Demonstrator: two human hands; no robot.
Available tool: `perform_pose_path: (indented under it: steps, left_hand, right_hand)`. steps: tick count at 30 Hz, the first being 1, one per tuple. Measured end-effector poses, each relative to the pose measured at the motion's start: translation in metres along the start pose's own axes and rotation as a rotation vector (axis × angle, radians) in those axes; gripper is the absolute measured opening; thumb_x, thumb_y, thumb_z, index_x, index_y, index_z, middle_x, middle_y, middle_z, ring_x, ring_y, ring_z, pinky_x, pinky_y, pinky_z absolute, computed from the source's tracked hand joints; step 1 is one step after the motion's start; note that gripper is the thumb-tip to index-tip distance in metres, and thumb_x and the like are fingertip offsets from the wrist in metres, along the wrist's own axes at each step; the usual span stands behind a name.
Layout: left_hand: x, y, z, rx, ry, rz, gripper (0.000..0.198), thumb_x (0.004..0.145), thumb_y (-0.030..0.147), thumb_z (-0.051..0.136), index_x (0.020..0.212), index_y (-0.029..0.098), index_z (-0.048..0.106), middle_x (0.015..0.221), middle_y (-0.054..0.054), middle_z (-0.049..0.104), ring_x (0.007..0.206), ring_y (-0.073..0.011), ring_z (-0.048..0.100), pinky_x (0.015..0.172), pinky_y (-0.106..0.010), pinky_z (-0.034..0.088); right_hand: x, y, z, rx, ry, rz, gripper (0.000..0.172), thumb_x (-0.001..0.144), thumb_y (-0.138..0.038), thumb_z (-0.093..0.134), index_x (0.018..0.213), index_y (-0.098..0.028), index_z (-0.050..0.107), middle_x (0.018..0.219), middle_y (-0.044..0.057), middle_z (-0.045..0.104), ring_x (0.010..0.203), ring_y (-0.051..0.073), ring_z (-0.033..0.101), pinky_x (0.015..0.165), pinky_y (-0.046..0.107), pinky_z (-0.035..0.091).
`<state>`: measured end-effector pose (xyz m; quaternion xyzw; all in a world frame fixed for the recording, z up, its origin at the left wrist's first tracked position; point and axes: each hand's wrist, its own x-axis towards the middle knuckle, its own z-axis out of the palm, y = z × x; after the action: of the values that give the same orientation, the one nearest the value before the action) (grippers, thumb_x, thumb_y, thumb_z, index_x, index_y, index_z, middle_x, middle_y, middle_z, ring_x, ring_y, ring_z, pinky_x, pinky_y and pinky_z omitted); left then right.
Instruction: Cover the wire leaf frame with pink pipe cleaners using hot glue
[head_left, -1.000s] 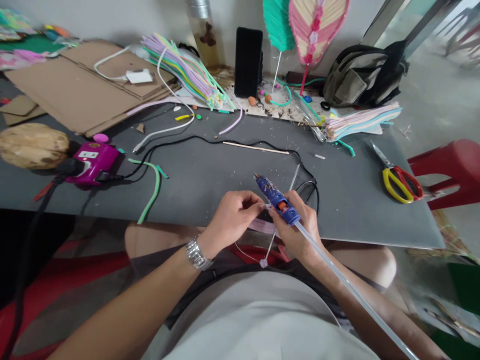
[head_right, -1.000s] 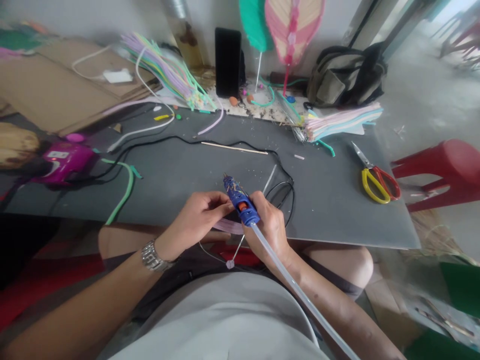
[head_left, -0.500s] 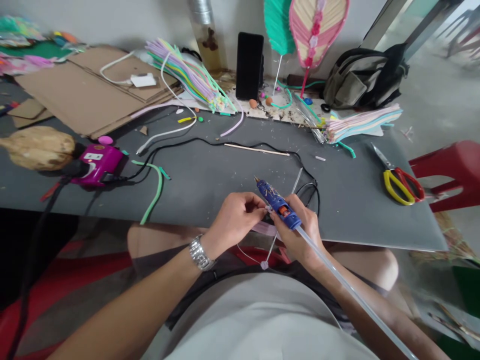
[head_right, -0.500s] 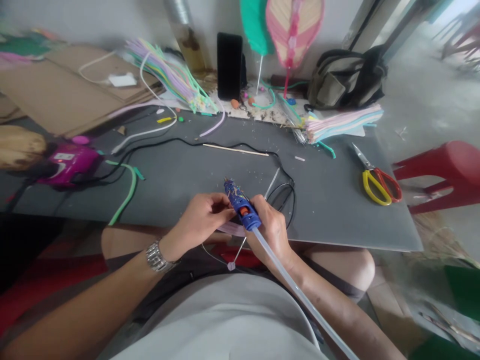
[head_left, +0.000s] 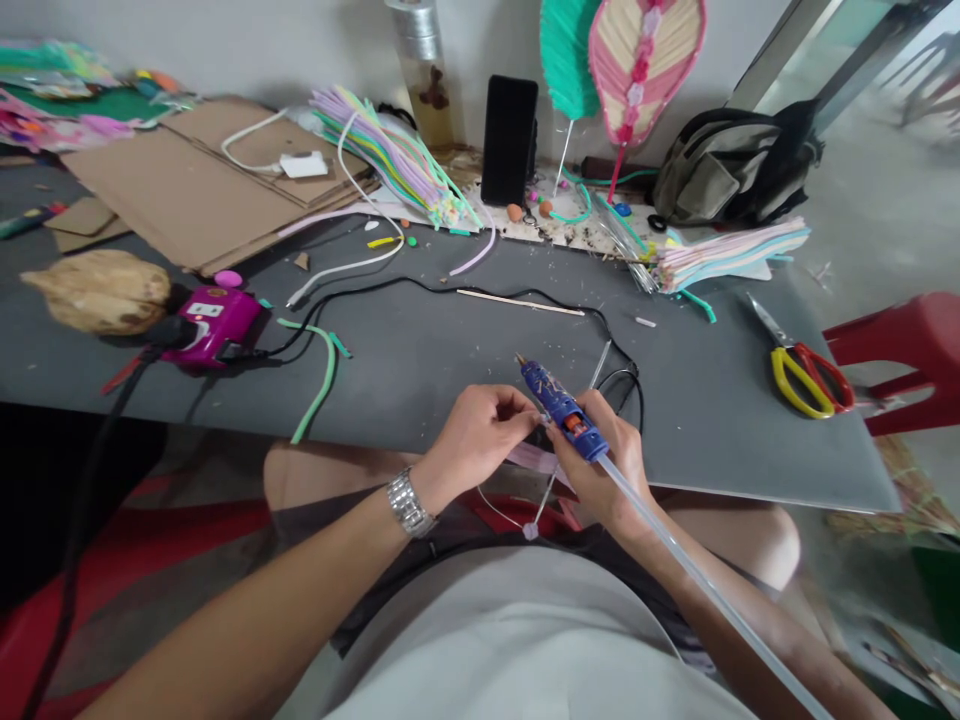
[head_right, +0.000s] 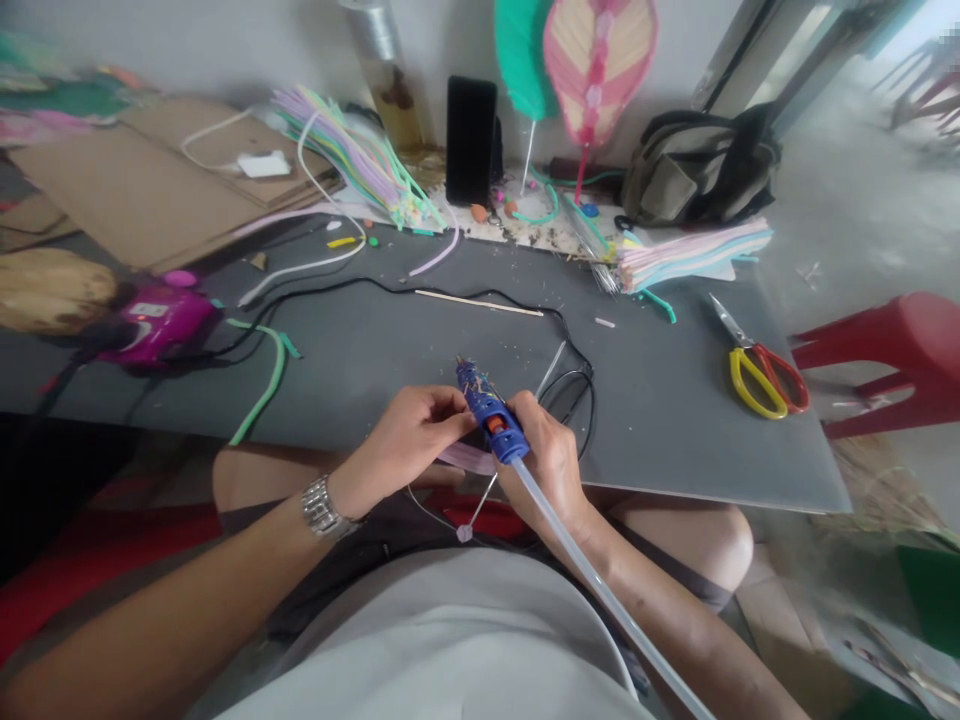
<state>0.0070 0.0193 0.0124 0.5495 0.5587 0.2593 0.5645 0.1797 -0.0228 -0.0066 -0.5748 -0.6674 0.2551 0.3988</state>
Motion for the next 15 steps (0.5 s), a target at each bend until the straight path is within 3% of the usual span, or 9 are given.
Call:
perform_pose_path:
  steps: [7,15]
  left_hand:
    - [0.000,0.007,-0.008,0.029,-0.100,-0.064,0.023,0.077,0.039,0.069,0.071,0.016,0.070,0.064,0.001,0.061,0.061,-0.0124,0.047,0.060,-0.025,0.036]
    - [0.002,-0.005,0.000,0.097,-0.053,0.075,0.023,0.079,0.038,0.066,0.069,0.017,0.066,0.065,0.000,0.064,0.062,-0.0132,0.054,0.059,-0.025,0.038]
  right_hand:
    - [-0.001,0.001,0.000,0.001,0.015,0.058,0.015,0.086,-0.023,0.061,0.079,-0.024,0.048,0.063,-0.008,0.050,0.053,0.010,0.042,0.053,0.022,0.036]
    - [-0.003,0.005,0.000,0.005,-0.002,0.078,0.014,0.087,-0.023,0.060,0.079,-0.023,0.048,0.066,-0.007,0.052,0.056,0.010,0.044,0.055,0.022,0.037]
